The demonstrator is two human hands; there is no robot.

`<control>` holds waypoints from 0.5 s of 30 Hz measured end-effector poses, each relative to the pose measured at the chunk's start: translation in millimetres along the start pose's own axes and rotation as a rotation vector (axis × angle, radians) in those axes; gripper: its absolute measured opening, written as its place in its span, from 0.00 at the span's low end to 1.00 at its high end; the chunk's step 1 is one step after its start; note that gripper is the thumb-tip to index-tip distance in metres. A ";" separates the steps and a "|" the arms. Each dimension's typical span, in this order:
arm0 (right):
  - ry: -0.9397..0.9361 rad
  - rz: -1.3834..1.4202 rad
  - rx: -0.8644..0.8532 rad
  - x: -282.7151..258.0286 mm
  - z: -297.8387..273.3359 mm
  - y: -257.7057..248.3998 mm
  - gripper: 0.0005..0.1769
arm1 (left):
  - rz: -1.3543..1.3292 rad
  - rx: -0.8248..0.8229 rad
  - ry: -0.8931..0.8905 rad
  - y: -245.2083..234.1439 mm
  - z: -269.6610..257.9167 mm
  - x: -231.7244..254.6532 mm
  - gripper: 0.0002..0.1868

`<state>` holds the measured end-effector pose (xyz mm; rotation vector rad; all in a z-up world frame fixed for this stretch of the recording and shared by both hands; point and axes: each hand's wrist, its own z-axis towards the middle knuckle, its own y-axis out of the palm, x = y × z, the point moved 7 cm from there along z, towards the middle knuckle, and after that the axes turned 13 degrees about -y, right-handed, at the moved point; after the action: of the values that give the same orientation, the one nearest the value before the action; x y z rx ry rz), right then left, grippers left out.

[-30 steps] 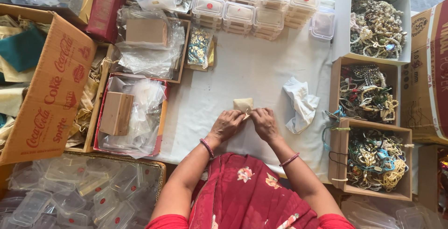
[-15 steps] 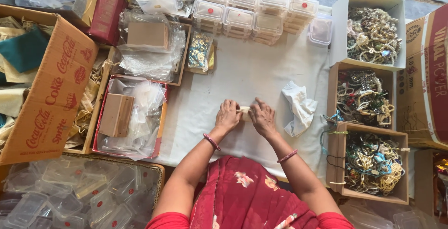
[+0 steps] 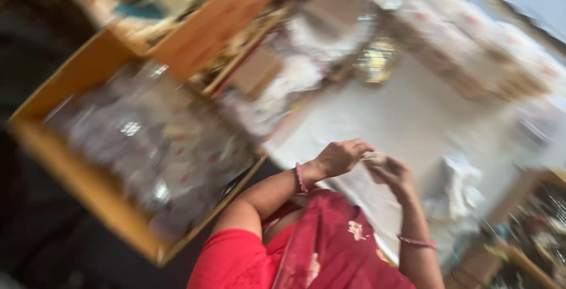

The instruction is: The person picks up jewelry items, wipes them with a white cloth, and places them into small plastic containers or cloth pouches. They then seal the containers and arrange them on the table.

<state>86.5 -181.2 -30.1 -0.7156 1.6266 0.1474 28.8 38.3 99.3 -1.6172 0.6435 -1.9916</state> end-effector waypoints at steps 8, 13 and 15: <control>0.217 0.603 0.191 44.8 -11.9 14.6 0.22 | -0.041 0.941 -0.303 -223.6 -144.9 -89.9 0.09; 0.166 0.663 0.164 44.9 -11.9 11.4 0.21 | -0.118 1.256 -0.850 -245.5 -256.6 -206.6 0.14; 0.164 0.686 0.155 42.7 -11.7 12.5 0.21 | 0.137 0.568 -1.148 -192.3 -262.3 -274.3 0.16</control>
<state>69.4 -192.3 -71.3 -0.0275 1.9646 0.4581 -195.3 374.9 -32.9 -1.8753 -0.2352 -0.7483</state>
